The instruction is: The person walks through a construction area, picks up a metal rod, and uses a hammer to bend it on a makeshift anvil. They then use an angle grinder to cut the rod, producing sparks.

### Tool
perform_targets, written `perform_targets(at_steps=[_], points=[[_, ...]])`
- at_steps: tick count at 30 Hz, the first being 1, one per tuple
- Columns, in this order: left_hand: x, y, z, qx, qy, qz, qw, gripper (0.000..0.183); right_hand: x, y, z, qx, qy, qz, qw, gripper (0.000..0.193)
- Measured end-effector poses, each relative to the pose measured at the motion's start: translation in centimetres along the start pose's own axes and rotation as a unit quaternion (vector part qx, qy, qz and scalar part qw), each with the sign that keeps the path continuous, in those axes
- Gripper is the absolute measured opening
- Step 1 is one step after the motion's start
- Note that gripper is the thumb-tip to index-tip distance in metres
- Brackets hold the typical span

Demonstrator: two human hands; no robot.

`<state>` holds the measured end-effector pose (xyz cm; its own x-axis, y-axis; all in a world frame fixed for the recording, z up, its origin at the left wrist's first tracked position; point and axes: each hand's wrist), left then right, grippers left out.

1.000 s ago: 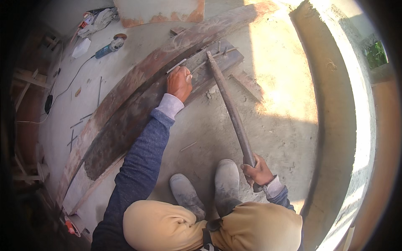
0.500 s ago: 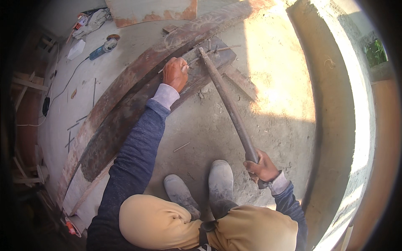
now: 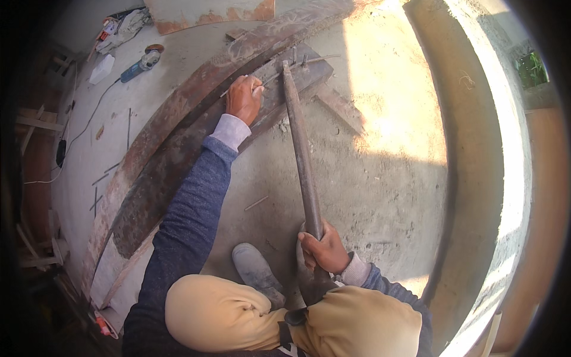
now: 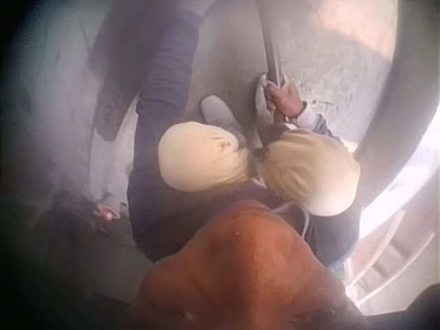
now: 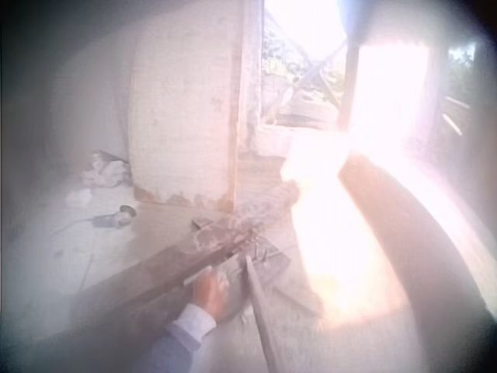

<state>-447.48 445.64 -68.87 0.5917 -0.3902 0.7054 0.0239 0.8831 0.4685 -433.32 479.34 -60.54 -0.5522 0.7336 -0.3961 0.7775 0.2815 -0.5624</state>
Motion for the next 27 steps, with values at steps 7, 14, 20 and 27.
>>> perform_targets(at_steps=[7, 14, 20, 27], points=[[4.1, -0.4, -0.5, 0.125, 0.008, -0.050, 0.991, 0.016, -2.4, 0.9, 1.1, -0.011, 0.015, 0.047, 0.999, 0.024], [7.2, -1.6, -1.1, 0.129, 0.048, -0.018, 0.990, 0.023, -5.2, 3.1, 3.1, 0.015, 0.021, 0.088, 0.996, 0.026], [3.0, 0.5, 1.0, 0.077, -0.021, 0.095, 0.992, 0.027, -6.3, 3.7, 4.0, 0.030, 0.009, 0.110, 0.993, 0.031], [0.1, 0.8, 2.0, 0.034, -0.074, 0.101, 0.992, 0.015, 0.0, 1.7, 1.7, 0.062, 0.045, -0.069, 0.995, 0.039]])
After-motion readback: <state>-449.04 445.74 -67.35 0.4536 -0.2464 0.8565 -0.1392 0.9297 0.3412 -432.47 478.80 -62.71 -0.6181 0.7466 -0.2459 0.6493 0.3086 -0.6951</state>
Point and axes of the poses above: each hand's wrist, its own z-axis towards the middle knuckle, its own x-axis out of the back of the hand, y = z × x, and after that the axes turned 9 degrees about -x, right-handed
